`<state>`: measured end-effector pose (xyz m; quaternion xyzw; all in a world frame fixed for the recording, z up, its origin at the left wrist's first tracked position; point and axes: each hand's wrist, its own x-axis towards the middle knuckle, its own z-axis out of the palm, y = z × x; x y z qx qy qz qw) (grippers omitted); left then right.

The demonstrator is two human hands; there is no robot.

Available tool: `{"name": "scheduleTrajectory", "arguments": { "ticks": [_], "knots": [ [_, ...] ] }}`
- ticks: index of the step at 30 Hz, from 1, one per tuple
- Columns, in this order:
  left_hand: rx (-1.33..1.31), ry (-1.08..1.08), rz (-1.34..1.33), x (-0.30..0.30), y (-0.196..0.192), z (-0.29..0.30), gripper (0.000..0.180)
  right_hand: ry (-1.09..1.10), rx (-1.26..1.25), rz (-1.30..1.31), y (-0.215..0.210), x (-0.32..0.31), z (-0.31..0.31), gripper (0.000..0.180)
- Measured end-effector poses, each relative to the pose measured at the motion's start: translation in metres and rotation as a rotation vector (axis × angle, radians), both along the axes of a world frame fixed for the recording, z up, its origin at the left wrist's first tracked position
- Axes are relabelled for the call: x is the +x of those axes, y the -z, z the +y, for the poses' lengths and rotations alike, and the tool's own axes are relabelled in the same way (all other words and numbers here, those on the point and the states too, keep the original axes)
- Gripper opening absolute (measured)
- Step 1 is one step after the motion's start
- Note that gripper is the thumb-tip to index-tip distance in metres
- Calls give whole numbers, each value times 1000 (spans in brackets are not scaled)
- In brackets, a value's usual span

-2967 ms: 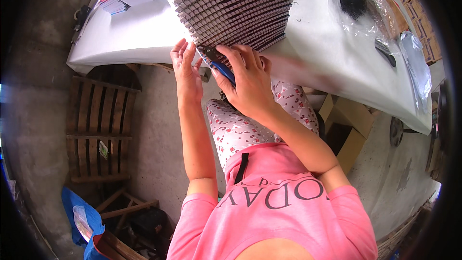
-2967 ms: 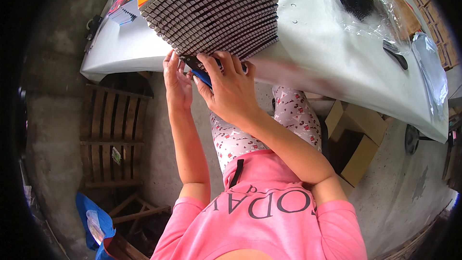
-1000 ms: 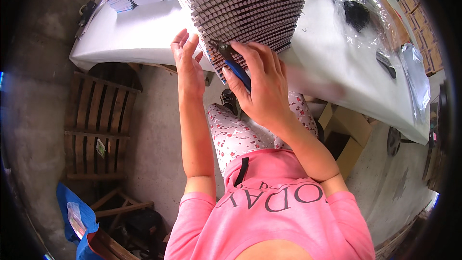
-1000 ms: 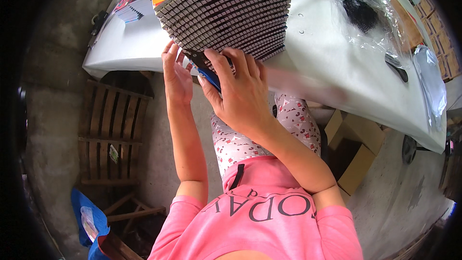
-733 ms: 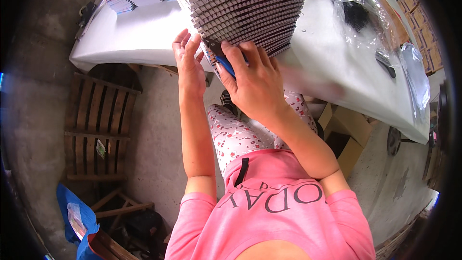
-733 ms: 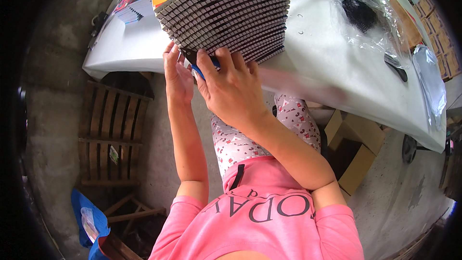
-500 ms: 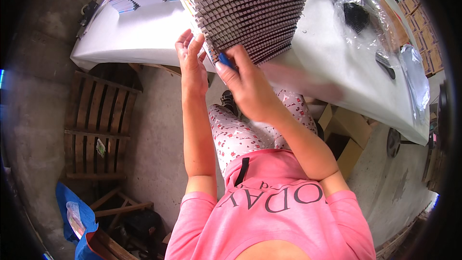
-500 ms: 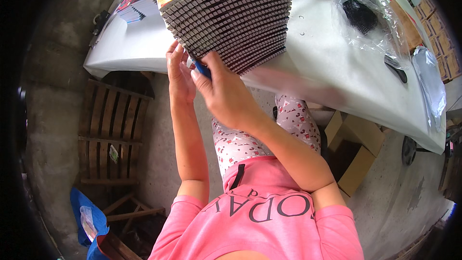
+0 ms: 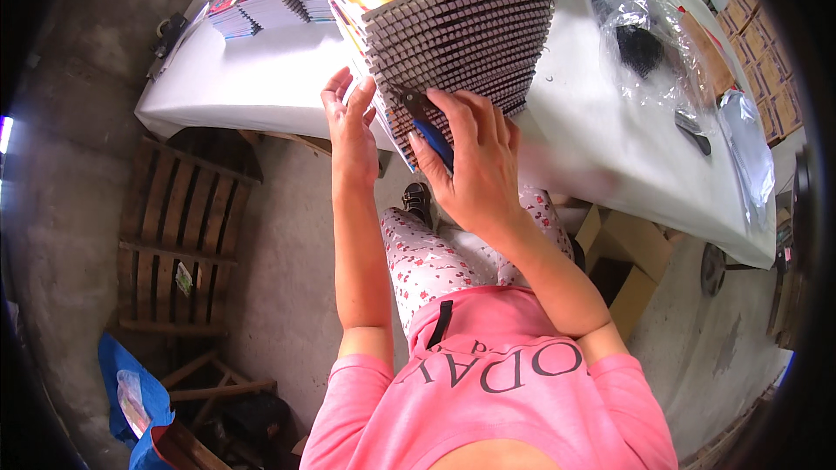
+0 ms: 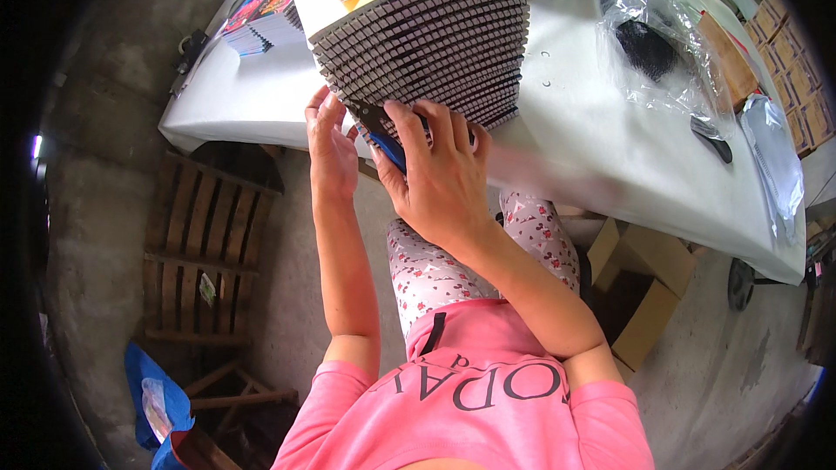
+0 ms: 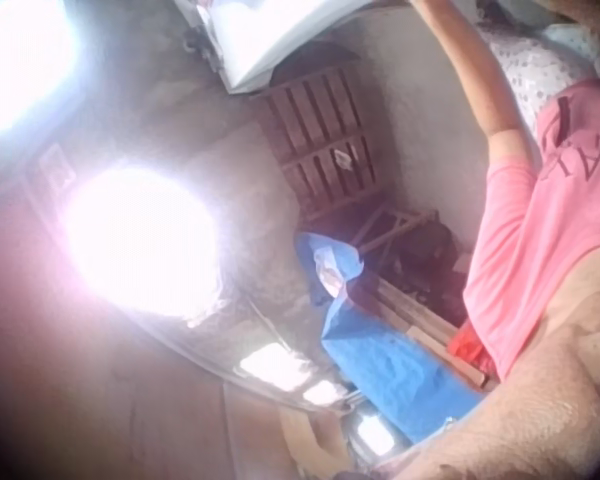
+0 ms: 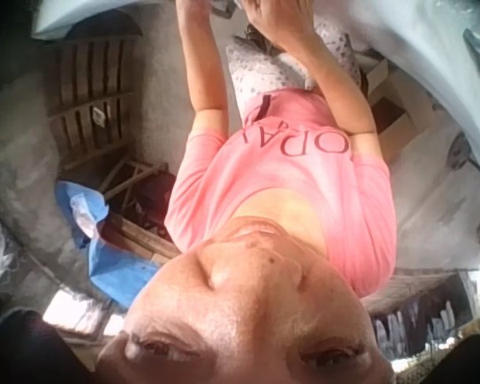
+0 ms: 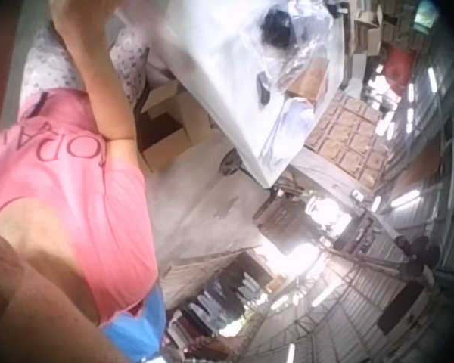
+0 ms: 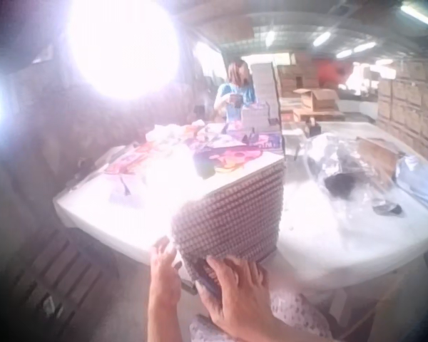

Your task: The person binds notebooks by threading a spiral wire through pre-punched holes and using pliers to trim and crimp the wire ends.

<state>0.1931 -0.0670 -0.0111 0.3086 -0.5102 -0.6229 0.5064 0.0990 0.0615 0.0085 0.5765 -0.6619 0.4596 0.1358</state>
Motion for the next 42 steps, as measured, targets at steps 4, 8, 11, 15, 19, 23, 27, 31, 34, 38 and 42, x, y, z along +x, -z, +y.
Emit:
{"name": "scheduleTrajectory", "arguments": {
  "ticks": [4,8,11,15,19,23,27,31,34,38,42],
  "knots": [
    [-3,14,-3,-1,-1,1,70,-26,26,-40,3,2,2,45],
    [28,52,72,1,-1,-1,80,30,-6,46,-2,3,-1,45],
    [30,47,73,2,-3,-1,79,100,9,118,-4,3,-5,44],
    [37,56,81,1,-3,1,79,101,8,147,0,3,-8,42],
    [27,57,79,-2,-2,2,77,-34,60,-6,2,2,-8,31],
    [15,60,80,-1,-1,3,75,-596,436,-1164,-27,1,2,23],
    [-10,-6,43,-3,-12,6,66,-283,56,-461,-5,7,0,30],
    [-6,-30,47,-5,-16,2,64,97,-79,141,-7,-2,-2,40],
    [-18,-27,19,-7,-19,-3,66,119,-88,231,-9,-4,-8,43],
    [-2,2,63,-8,-21,-2,77,136,-91,298,-6,-8,-12,39],
    [0,13,80,-9,-19,-4,75,155,-51,369,-7,-9,-11,36]
  ]
}}
